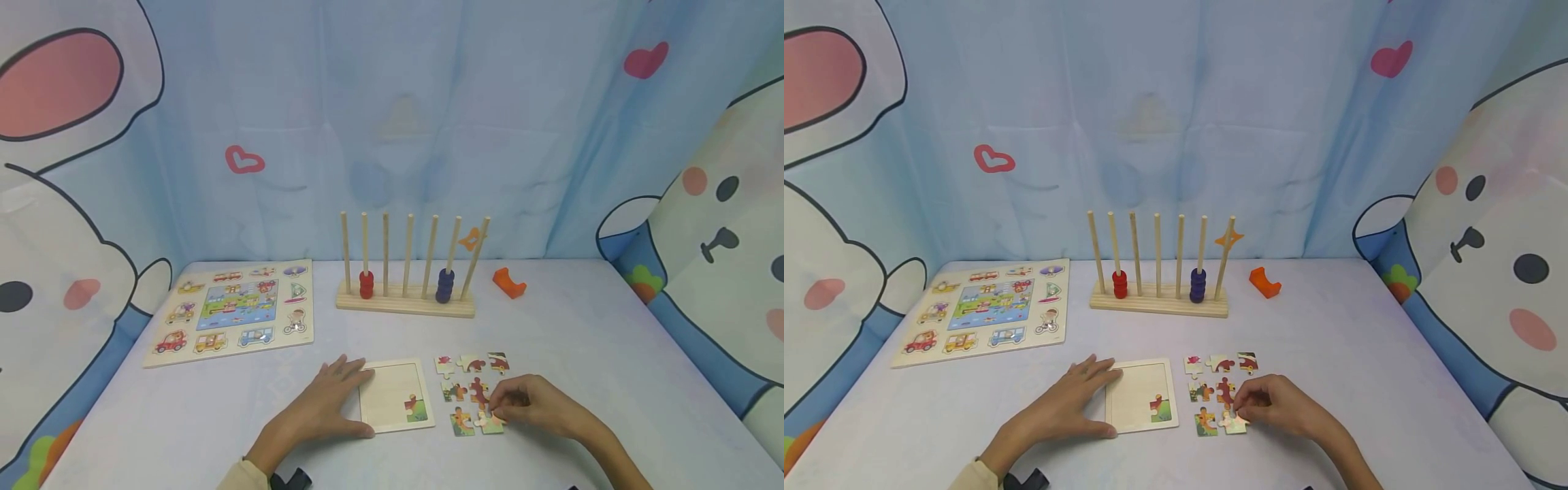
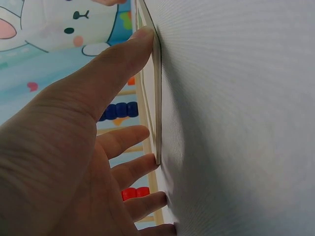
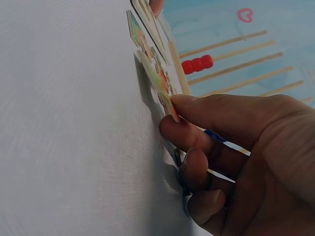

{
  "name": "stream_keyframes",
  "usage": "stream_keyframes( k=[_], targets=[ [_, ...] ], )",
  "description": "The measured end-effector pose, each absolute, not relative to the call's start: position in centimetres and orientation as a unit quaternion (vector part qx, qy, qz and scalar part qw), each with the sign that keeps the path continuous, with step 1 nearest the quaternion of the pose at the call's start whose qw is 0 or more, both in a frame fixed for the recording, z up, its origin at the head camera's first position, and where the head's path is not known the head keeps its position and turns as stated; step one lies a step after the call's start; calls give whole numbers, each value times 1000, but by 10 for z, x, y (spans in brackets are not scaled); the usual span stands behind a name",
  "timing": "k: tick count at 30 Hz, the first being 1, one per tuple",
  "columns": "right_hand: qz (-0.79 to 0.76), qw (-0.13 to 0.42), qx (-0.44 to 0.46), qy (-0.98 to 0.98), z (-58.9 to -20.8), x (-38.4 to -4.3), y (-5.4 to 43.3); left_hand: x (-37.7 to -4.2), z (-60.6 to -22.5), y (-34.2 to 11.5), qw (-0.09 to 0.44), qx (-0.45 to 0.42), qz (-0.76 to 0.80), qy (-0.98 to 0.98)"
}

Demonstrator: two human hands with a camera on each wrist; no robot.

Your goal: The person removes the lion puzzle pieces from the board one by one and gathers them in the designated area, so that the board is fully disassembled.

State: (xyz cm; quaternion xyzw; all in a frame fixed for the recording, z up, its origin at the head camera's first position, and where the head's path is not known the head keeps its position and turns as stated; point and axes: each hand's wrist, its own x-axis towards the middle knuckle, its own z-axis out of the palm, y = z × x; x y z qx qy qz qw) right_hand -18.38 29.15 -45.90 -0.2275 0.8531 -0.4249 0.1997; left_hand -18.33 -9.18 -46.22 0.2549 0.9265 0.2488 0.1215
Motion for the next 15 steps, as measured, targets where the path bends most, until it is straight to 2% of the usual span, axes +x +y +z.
stream_keyframes(
  k=[15],
  targets=[
    [-391, 198, -184, 880, -454, -183, 285, -184, -462, -93, 120, 261, 248, 925]
  ],
)
